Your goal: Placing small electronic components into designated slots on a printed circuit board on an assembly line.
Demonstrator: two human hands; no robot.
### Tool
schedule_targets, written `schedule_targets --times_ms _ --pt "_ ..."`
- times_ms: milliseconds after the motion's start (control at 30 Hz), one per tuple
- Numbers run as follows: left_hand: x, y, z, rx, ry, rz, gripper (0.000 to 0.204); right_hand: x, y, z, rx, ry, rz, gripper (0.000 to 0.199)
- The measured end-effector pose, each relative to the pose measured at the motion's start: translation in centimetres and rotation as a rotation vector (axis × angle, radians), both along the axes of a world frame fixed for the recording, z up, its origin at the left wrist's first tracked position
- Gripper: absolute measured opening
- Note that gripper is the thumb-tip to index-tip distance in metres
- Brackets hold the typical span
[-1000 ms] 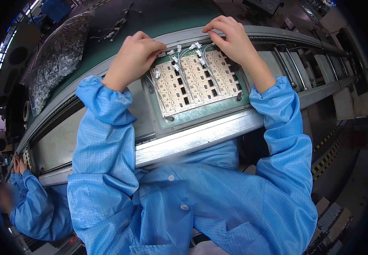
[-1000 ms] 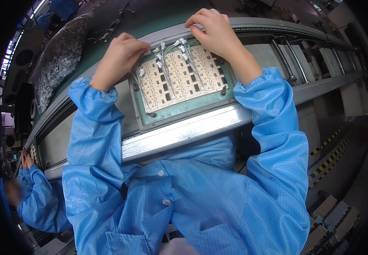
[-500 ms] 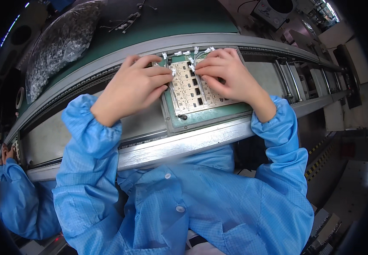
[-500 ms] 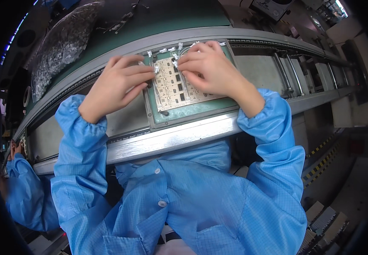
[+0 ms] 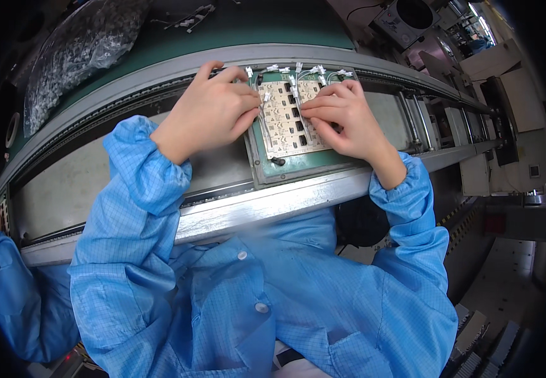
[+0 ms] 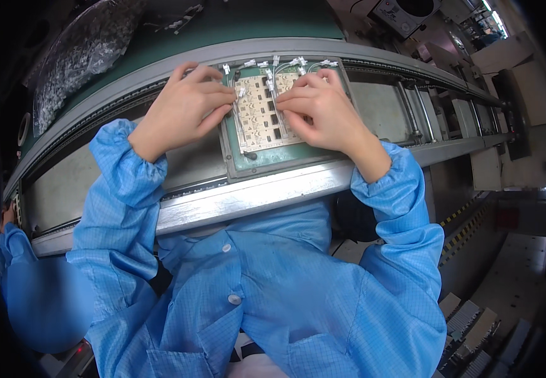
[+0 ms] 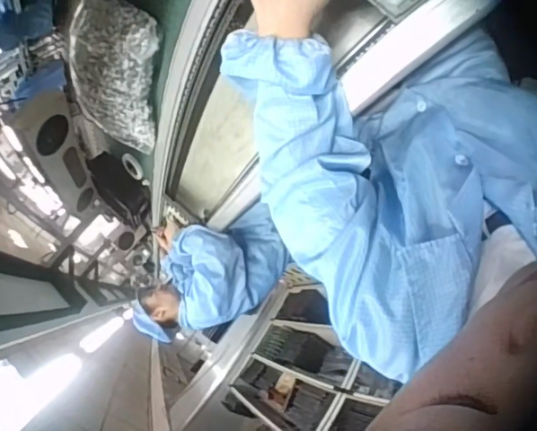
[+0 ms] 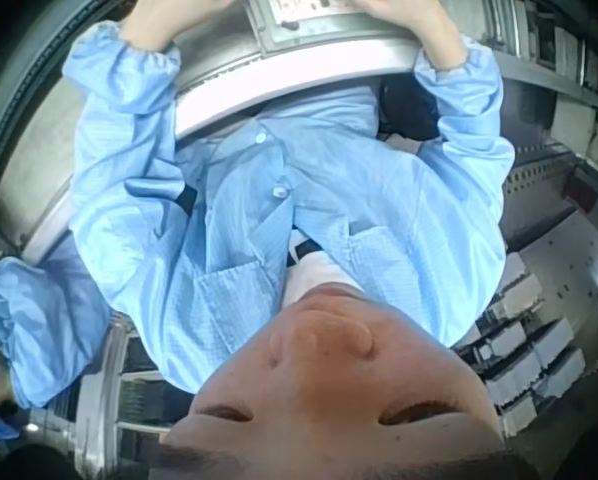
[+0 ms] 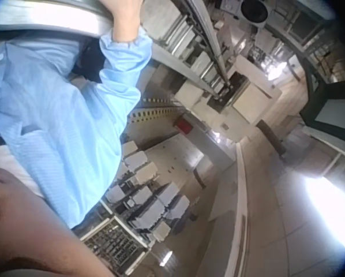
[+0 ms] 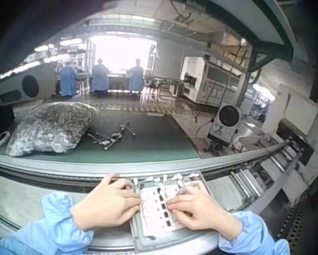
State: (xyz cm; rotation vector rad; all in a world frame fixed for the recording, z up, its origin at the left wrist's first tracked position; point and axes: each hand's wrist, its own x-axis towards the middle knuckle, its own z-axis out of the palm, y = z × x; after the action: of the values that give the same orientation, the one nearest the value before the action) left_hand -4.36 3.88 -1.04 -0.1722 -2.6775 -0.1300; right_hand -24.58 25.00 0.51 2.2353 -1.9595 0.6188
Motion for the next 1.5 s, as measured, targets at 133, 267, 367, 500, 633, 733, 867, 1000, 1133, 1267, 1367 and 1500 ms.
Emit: schedule_targets --times_ms 133,267,367,500,633,733,867,1000,1133,1267,1367,1500 --pt "0.2 0.7 1.1 -0.014 0.080 -0.066 0.017 0.4 1.1 0.7 0.015 0.037 0.070 0.021" --pt "1.1 1.6 1.6 0.055 0.022 -0.172 0.014 1.1 1.9 0.5 -0.049 -0.017 0.052 0.020" --pt "1.2 1.9 1.8 0.082 0.013 -0.153 0.014 1.8 2.8 0.9 0.008 -0.007 0.122 0.020" --pt "1.3 2.8 1.6 0.129 0.027 -0.254 0.015 0.3 3.4 1.5 -0.062 -0.058 0.090 0.022" --pt "1.2 2.8 1.3 0.150 0.009 -0.267 0.014 -2.4 4.6 1.9 -0.088 -0.056 0.003 0.019" --pt "0.7 2.5 0.7 0.156 0.090 -0.183 0.016 -2.5 5.2 0.6 -0.038 -0.077 -0.007 0.019" --pt "0.5 1.8 -0.1 0.110 0.031 -0.109 0.019 -3.7 4.2 0.9 -0.045 -0.105 -0.009 0.016" --pt "-0.1 2.2 0.1 0.131 0.127 -0.074 0.019 -5.2 1.9 0.7 -0.061 -0.044 -0.021 0.014" --pt "-0.5 1.5 -1.1 0.118 0.108 -0.035 0.017 -6.3 0.8 0.4 -0.030 -0.075 -0.008 0.012" --pt "-0.7 2.0 -0.4 0.117 0.129 0.010 0.019 -6.6 -0.5 0.0 -0.055 -0.042 -0.042 0.012" --pt "-0.3 1.8 -0.3 0.167 0.008 0.053 0.023 -5.8 -0.8 0.6 -0.027 0.004 -0.076 0.012" --pt "1.0 0.8 1.8 0.164 0.122 0.194 0.038 -1.6 -2.1 2.6 -0.144 0.105 -0.198 0.014"
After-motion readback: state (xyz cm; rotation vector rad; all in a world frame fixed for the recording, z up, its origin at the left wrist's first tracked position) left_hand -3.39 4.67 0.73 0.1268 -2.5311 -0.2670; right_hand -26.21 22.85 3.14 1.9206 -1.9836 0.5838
